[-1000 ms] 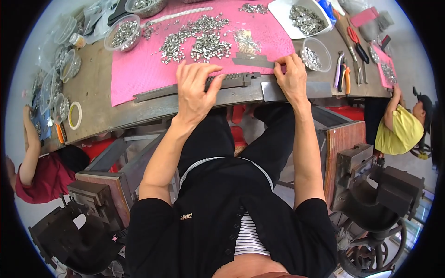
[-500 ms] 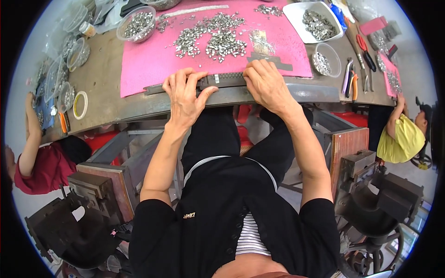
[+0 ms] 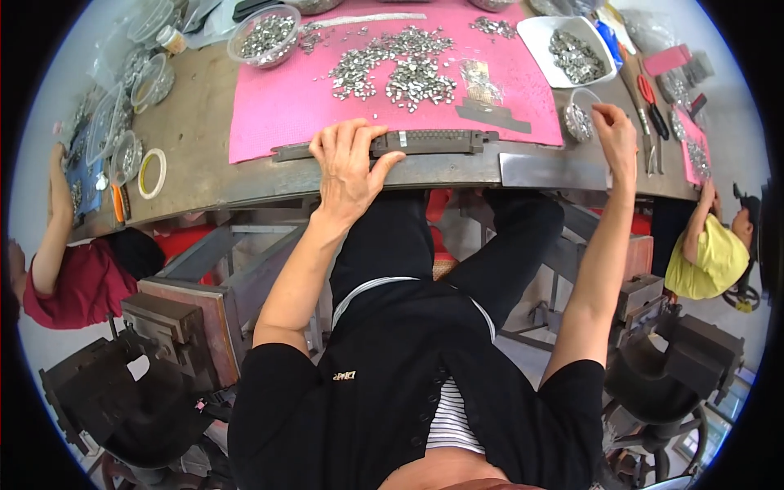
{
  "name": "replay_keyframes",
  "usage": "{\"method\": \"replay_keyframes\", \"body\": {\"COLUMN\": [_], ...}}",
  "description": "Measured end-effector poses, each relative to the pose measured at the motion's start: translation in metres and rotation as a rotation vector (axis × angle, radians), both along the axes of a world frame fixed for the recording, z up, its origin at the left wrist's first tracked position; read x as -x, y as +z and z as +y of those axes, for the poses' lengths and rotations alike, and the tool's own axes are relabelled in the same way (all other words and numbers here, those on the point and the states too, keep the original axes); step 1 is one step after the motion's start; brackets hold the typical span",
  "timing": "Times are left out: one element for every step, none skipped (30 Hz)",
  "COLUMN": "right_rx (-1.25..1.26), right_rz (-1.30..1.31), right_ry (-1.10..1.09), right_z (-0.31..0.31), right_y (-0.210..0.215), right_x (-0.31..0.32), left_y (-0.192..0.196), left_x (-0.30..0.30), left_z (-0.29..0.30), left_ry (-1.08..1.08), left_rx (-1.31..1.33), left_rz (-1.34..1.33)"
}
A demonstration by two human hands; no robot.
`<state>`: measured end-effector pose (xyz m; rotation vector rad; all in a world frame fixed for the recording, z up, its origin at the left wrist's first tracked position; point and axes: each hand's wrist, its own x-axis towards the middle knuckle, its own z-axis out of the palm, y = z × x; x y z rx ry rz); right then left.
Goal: Assembling small metal components using a manual press and cleaning them with a brush.
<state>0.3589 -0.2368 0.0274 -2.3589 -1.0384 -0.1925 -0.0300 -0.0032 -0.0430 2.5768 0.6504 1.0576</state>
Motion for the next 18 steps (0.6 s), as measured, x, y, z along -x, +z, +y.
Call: {"method": "replay_keyframes", "body": {"right_rx": [0.094, 0.215, 0.251, 0.287, 0.37, 0.371, 0.344, 0.316, 0.316, 0.293, 0.27, 0.271, 0.226, 0.182, 0.131, 0.077, 0.023, 0.007], "right_rz": [0.054, 0.206, 0.195, 0.184, 0.177, 0.179, 0.174, 0.169, 0.171, 0.184, 0.198, 0.2, 0.103, 0.005, -0.084, -0.116, -0.149, -0.129], "right_ry": [0.042, 0.096, 0.09, 0.083, 0.149, 0.157, 0.159, 0.159, 0.163, 0.126, 0.087, 0.079, 0.096, 0.113, 0.108, 0.099, 0.09, 0.081], "right_z": [-0.002, -0.001, 0.007, 0.014, 0.015, 0.019, 0.02, 0.02, 0.02, 0.02, 0.02, 0.018, 0.015, 0.012, 0.013, 0.012, 0.011, 0.022], "right_y": [0.0, -0.006, -0.009, -0.01, -0.005, -0.005, -0.006, -0.007, -0.004, -0.001, 0.0, -0.001, -0.004, -0.007, -0.008, -0.005, -0.002, 0.01], "right_x": [-0.014, -0.026, -0.026, -0.025, -0.031, -0.029, -0.026, -0.023, -0.019, -0.014, -0.011, -0.01, -0.01, -0.011, -0.007, -0.004, 0.001, 0.021], "left_y": [0.001, 0.001, 0.003, 0.007, 0.011, 0.016, 0.021, 0.027, 0.031, 0.033, 0.032, 0.031, 0.032, 0.034, 0.04, 0.041, 0.041, 0.041], "left_x": [-0.003, -0.006, -0.004, -0.003, -0.003, 0.0, 0.002, 0.002, 0.003, 0.002, 0.0, -0.006, -0.011, -0.016, -0.019, -0.022, -0.025, -0.022], "left_z": [0.001, 0.0, 0.001, 0.002, 0.003, 0.007, 0.014, 0.022, 0.031, 0.039, 0.045, 0.05, 0.053, 0.055, 0.055, 0.055, 0.055, 0.056], "left_ry": [-0.012, -0.01, 0.001, -0.022, -0.048, -0.04, -0.035, 0.006, 0.039, 0.069, 0.046, 0.038, 0.016, -0.007, -0.018, -0.027, -0.047, -0.05], "left_rx": [0.009, -0.002, -0.005, 0.024, 0.052, 0.148, 0.243, 0.275, 0.231, 0.187, 0.194, 0.195, 0.166, 0.136, 0.153, 0.155, 0.106, 0.054], "left_rz": [-0.007, -0.019, -0.015, -0.011, -0.007, -0.012, -0.018, -0.023, 0.051, 0.127, 0.164, 0.166, 0.207, 0.247, 0.27, 0.271, 0.264, 0.261]}}
